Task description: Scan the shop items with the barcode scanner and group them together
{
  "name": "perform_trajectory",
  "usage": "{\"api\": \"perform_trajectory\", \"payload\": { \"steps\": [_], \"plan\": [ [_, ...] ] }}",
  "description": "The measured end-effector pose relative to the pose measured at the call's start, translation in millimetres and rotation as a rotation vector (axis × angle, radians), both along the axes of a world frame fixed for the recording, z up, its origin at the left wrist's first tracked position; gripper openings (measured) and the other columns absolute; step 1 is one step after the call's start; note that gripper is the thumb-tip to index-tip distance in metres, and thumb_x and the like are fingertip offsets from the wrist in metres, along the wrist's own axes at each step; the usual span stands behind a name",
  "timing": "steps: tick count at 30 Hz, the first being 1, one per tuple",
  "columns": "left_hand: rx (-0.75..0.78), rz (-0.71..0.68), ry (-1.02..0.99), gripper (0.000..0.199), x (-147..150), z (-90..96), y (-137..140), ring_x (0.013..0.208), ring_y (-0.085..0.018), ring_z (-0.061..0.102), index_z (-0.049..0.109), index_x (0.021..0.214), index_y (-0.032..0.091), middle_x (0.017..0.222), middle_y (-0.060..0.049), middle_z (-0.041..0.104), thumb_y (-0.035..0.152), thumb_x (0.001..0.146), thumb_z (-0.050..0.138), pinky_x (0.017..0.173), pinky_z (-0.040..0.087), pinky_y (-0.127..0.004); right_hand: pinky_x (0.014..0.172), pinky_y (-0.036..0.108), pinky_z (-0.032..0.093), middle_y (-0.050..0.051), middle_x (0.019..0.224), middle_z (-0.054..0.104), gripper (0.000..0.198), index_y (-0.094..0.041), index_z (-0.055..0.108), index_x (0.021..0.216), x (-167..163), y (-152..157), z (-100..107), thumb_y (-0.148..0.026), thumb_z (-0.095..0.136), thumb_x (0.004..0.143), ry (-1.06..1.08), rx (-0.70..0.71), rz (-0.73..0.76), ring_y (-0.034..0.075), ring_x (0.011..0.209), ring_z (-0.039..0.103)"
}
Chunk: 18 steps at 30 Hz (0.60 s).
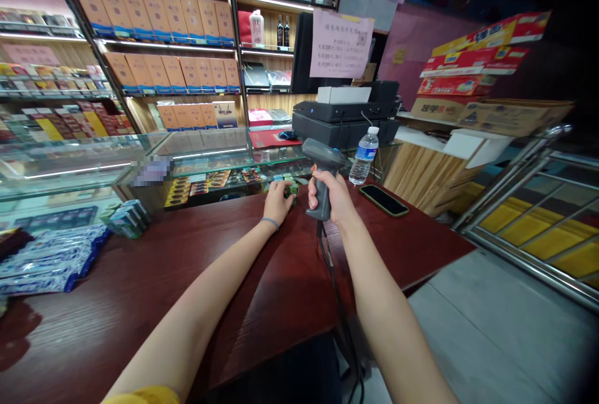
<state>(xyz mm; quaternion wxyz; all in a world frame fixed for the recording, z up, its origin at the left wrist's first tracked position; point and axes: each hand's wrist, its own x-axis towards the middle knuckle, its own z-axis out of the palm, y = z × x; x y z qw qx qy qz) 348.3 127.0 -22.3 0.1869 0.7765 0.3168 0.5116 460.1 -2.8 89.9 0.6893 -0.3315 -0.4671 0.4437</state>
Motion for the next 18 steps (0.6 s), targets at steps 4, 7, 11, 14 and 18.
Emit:
{"api": "perform_trajectory", "payload": {
  "steps": [4, 7, 11, 14, 18],
  "plan": [
    [-0.003, -0.007, -0.001, 0.038, -1, 0.9, -1, 0.084, -0.016, 0.057, 0.06, 0.111, 0.019, 0.107, -0.006, 0.053, 0.009, 0.077, 0.073, 0.085, 0.055, -0.035, 0.033, 0.022, 0.042, -0.008, 0.053, 0.057, 0.02, -0.023, 0.055, 0.093, -1, 1, 0, -0.036, 0.064, 0.082, -0.01, -0.002, 0.003, 0.011, 0.033, 0.048],
    [-0.012, -0.001, -0.01, 0.039, -8, 5.1, -1, 0.084, -0.015, 0.058, 0.06, 0.112, 0.02, 0.107, -0.006, 0.052, 0.011, 0.077, 0.074, 0.082, 0.055, -0.034, 0.033, 0.022, 0.042, -0.008, 0.052, 0.057, 0.019, -0.023, 0.055, 0.091, -2, 1, -1, -0.036, 0.065, 0.082, -0.014, -0.016, 0.003, 0.011, 0.033, 0.048],
    [-0.005, 0.009, -0.025, 0.037, -32, 17.0, -2, 0.084, -0.015, 0.059, 0.06, 0.111, 0.021, 0.103, -0.005, 0.053, 0.011, 0.078, 0.073, 0.079, 0.056, -0.032, 0.034, 0.021, 0.043, -0.007, 0.052, 0.057, 0.019, -0.023, 0.056, 0.089, -3, 1, -2, -0.037, 0.066, 0.081, -0.029, -0.039, 0.0, 0.011, 0.034, 0.049],
    [0.016, 0.025, -0.018, 0.037, -59, 28.9, -5, 0.083, -0.015, 0.06, 0.061, 0.111, 0.021, 0.101, -0.004, 0.056, 0.01, 0.078, 0.073, 0.077, 0.056, -0.031, 0.034, 0.022, 0.043, -0.008, 0.052, 0.057, 0.019, -0.023, 0.055, 0.09, -8, 1, -2, -0.037, 0.066, 0.08, -0.038, -0.045, 0.0, 0.011, 0.034, 0.049],
    [0.035, 0.062, 0.02, 0.031, -103, 42.1, -15, 0.085, -0.015, 0.062, 0.062, 0.11, 0.021, 0.095, -0.003, 0.062, 0.014, 0.081, 0.071, 0.074, 0.055, -0.028, 0.033, 0.022, 0.041, -0.008, 0.052, 0.056, 0.019, -0.023, 0.055, 0.089, -21, 0, -3, -0.036, 0.065, 0.08, -0.033, -0.052, 0.031, 0.011, 0.033, 0.048]
  ]
}}
